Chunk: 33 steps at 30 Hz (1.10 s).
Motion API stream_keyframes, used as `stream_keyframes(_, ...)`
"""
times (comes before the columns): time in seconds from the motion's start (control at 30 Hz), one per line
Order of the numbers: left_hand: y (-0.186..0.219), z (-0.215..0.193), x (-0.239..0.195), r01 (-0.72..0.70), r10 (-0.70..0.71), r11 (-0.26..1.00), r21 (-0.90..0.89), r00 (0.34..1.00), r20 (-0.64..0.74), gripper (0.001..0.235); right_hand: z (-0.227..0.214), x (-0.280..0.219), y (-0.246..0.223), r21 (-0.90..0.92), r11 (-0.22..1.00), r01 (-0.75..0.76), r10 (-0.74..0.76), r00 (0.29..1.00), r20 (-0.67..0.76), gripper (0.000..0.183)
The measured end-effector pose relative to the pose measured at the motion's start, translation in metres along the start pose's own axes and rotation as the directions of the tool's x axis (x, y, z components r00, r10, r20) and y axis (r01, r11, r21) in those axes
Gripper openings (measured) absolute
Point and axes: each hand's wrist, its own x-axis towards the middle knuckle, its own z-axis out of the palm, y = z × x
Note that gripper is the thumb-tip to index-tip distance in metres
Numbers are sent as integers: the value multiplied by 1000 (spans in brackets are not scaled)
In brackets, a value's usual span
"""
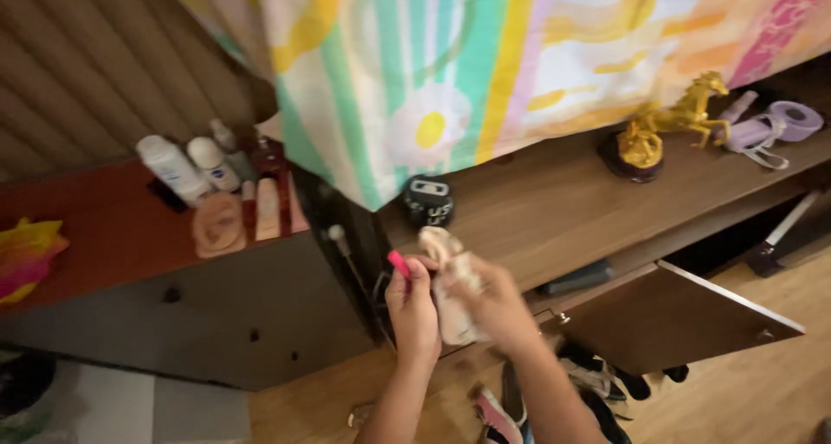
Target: Dusting and cleaning various personal items and toiletries on a shelf using a cloth.
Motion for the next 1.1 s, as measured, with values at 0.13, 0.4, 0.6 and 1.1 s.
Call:
stream_keyframes(0.13, 23, -22, 4, -56, 78, 972, -227, 993, 87, 31, 41, -17, -7, -127, 921, 369, -361, 929, 85, 27)
stream_keyframes(0.4, 49, -75, 6, -32, 63, 967, -255, 991, 114, 32, 99, -27, -2, -138, 925, 355, -366, 929, -61, 26)
stream_keyframes(0.6, 80, -92, 19, -270, 249, 952, -145, 957, -151, 28, 127, -27, -1, -208, 901, 380, -401, 914, -67, 29)
stream_keyframes(1.1, 111, -150, 37, -192, 176, 884, 426, 981, 78, 23, 192, -14, 7, -56, 965, 256, -262, 943, -205, 28)
